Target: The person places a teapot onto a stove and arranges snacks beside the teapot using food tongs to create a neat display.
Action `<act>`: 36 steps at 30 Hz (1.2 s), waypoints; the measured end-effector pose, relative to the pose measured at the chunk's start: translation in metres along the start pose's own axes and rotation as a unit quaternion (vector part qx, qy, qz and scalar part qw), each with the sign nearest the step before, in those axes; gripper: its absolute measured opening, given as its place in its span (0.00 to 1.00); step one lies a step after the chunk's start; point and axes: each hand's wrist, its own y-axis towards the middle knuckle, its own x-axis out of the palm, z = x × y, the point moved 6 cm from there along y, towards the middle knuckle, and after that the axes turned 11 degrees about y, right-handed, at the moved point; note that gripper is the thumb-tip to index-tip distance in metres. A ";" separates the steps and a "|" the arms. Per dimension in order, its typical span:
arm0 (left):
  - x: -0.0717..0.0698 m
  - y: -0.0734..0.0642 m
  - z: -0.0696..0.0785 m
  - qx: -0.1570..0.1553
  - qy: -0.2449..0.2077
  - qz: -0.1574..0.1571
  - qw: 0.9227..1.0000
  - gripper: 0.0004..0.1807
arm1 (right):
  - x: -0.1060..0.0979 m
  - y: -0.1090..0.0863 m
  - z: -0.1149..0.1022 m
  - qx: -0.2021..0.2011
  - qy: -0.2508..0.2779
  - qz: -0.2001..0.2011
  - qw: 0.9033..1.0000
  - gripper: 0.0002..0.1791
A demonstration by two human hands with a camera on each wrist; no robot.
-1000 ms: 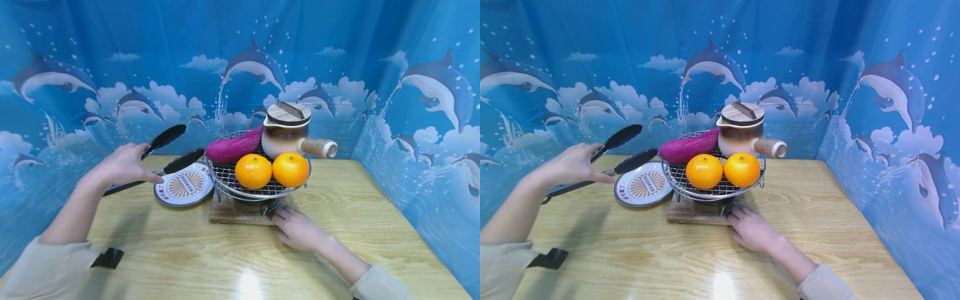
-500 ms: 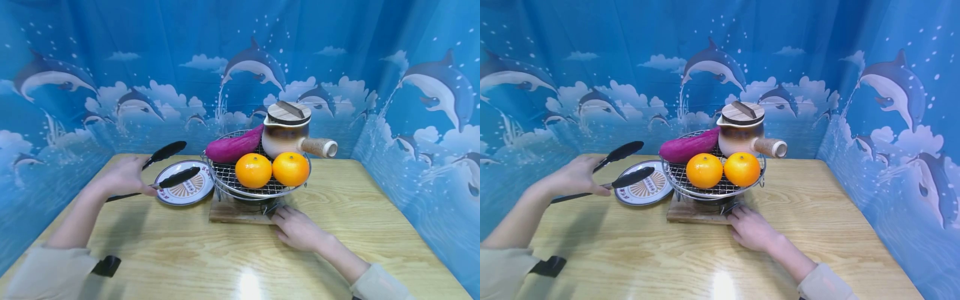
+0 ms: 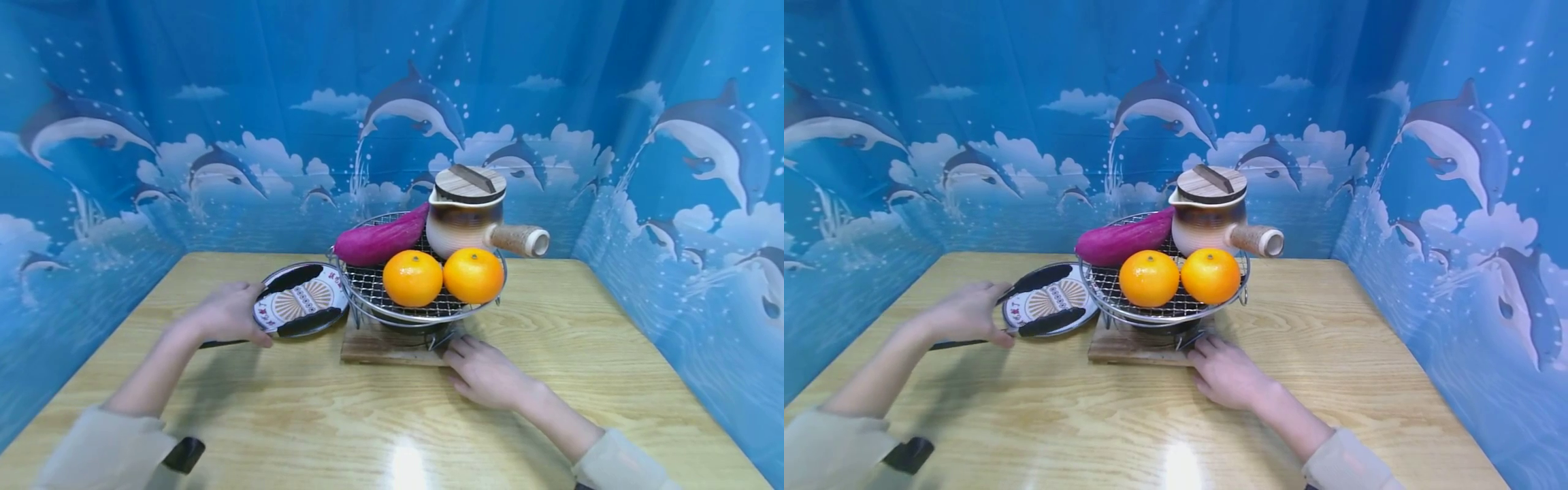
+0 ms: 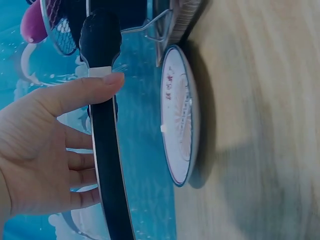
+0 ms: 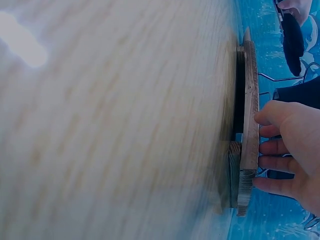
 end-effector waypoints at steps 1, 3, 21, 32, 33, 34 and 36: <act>0.002 0.000 0.001 0.000 0.003 -0.003 1.000 0.60 | 0.000 0.000 0.000 0.000 -0.001 0.000 1.000 0.13; 0.006 0.000 0.002 0.000 0.009 -0.009 1.000 0.60 | 0.000 0.000 0.000 -0.003 -0.002 0.000 1.000 0.13; 0.023 0.002 0.012 0.006 0.052 -0.049 0.997 0.59 | 0.001 -0.001 0.001 -0.005 0.006 0.006 1.000 0.12; 0.032 -0.001 0.025 0.038 0.088 -0.070 0.993 0.55 | 0.001 -0.001 0.001 -0.008 0.009 0.013 1.000 0.12; 0.032 -0.001 0.025 0.040 0.092 -0.070 0.992 0.55 | 0.001 -0.001 0.001 -0.008 0.009 0.013 1.000 0.12; 0.033 -0.002 0.026 0.041 0.097 -0.070 0.992 0.55 | 0.002 -0.001 0.001 -0.008 0.009 0.013 1.000 0.12; 0.035 -0.003 0.026 0.042 0.102 -0.070 0.991 0.55 | 0.002 -0.001 0.001 -0.008 0.009 0.012 1.000 0.12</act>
